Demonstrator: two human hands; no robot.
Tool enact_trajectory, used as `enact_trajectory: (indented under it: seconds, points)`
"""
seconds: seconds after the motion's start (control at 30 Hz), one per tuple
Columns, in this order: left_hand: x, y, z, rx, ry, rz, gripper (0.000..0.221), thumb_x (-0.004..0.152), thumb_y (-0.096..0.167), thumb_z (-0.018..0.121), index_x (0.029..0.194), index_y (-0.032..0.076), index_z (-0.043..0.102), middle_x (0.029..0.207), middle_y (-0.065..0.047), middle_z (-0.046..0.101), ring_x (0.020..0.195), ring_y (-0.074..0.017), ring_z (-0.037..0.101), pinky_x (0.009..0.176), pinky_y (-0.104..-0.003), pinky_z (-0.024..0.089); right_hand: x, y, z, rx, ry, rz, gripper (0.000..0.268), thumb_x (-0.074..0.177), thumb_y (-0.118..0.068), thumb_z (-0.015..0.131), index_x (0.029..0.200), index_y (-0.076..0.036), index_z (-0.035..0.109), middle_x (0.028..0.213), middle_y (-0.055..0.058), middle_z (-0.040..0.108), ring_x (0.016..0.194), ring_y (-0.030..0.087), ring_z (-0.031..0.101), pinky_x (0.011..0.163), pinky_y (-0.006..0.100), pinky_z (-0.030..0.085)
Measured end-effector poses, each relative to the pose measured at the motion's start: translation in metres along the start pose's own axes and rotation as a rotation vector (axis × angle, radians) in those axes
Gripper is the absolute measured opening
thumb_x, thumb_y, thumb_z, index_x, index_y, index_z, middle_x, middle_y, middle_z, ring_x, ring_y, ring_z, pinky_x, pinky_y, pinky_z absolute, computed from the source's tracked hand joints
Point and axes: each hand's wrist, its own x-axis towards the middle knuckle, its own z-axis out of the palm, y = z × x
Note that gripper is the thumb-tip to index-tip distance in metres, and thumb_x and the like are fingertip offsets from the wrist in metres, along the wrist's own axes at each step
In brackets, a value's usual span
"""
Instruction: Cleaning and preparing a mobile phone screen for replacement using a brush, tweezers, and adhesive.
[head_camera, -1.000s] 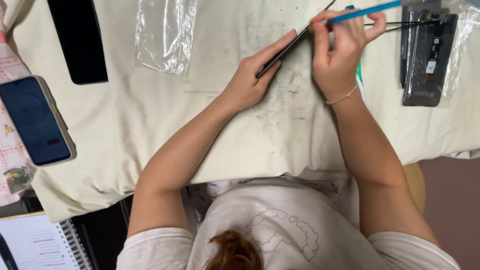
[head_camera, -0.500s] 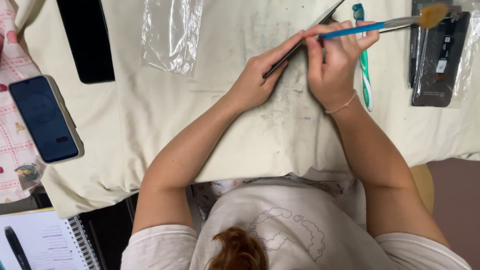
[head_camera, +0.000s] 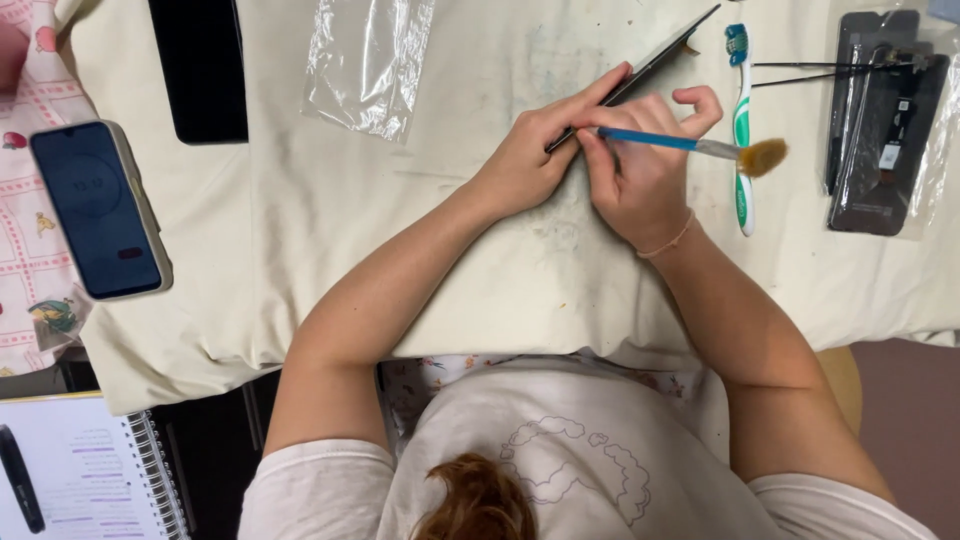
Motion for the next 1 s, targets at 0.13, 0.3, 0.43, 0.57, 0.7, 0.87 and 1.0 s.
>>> enact_trajectory:
  seconds: [0.13,0.3,0.43,0.57,0.7,0.87,1.0]
  points:
    - [-0.003,-0.003,0.005,-0.001,0.002,0.000,0.051,0.115,-0.004,0.044,0.162,0.014,0.034,0.168,-0.004,0.040,0.161,-0.0249,0.041,0.139,-0.037,0.035,-0.004,0.000,-0.003,-0.012,0.002,0.022,0.015,0.107,-0.002,0.060,0.098,-0.004,0.072,0.088,0.004,0.072,0.077,0.025,0.061,0.103,0.044,0.025]
    - [-0.002,-0.008,0.005,-0.028,0.001,0.004,0.058,0.108,0.002,0.042,0.164,0.017,0.032,0.171,-0.004,0.037,0.164,-0.0248,0.037,0.139,-0.036,0.034,-0.005,-0.018,0.013,0.015,0.023,-0.057,0.026,0.110,-0.012,0.054,0.094,-0.006,0.074,0.088,-0.001,0.074,0.070,0.021,0.057,0.096,0.045,0.025]
    - [-0.001,-0.006,0.005,0.005,0.021,-0.034,0.053,0.109,0.026,0.042,0.161,0.024,0.036,0.163,-0.006,0.051,0.150,-0.0244,0.057,0.120,-0.030,0.049,-0.008,-0.020,0.018,-0.035,0.048,-0.054,0.027,0.110,-0.015,0.052,0.094,-0.008,0.072,0.085,-0.002,0.072,0.069,0.019,0.056,0.095,0.044,0.027]
    - [-0.001,0.003,0.002,0.032,0.018,-0.071,0.059,0.103,0.015,0.044,0.160,0.024,0.035,0.163,-0.007,0.053,0.146,-0.0242,0.060,0.117,-0.029,0.049,-0.003,-0.029,0.017,-0.001,0.051,-0.039,0.016,0.107,-0.011,0.063,0.093,-0.005,0.069,0.084,0.003,0.071,0.071,0.020,0.059,0.097,0.043,0.028]
    - [-0.001,0.005,0.003,0.008,0.004,-0.080,0.079,0.083,0.004,0.035,0.160,0.022,0.037,0.163,-0.009,0.051,0.154,-0.0266,0.052,0.122,-0.030,0.044,-0.005,-0.023,0.017,-0.043,0.064,-0.018,0.023,0.109,-0.016,0.058,0.092,-0.008,0.071,0.080,0.001,0.072,0.065,0.018,0.057,0.095,0.043,0.029]
    - [-0.002,0.013,0.003,-0.112,-0.010,-0.036,0.056,0.116,0.015,0.040,0.167,0.027,0.017,0.172,-0.013,0.041,0.165,-0.0243,0.037,0.137,-0.034,0.034,0.001,-0.024,0.006,-0.014,0.031,-0.019,0.015,0.104,-0.007,0.065,0.090,-0.008,0.071,0.082,0.001,0.072,0.066,0.019,0.058,0.095,0.043,0.028]
    - [-0.001,0.005,0.004,-0.070,-0.008,-0.012,0.057,0.117,-0.002,0.043,0.165,0.019,0.022,0.171,-0.009,0.039,0.163,-0.0264,0.038,0.141,-0.038,0.029,-0.001,-0.002,0.000,0.012,0.035,0.095,0.006,0.103,-0.002,0.066,0.098,-0.006,0.068,0.090,0.004,0.073,0.074,0.024,0.060,0.097,0.045,0.026]
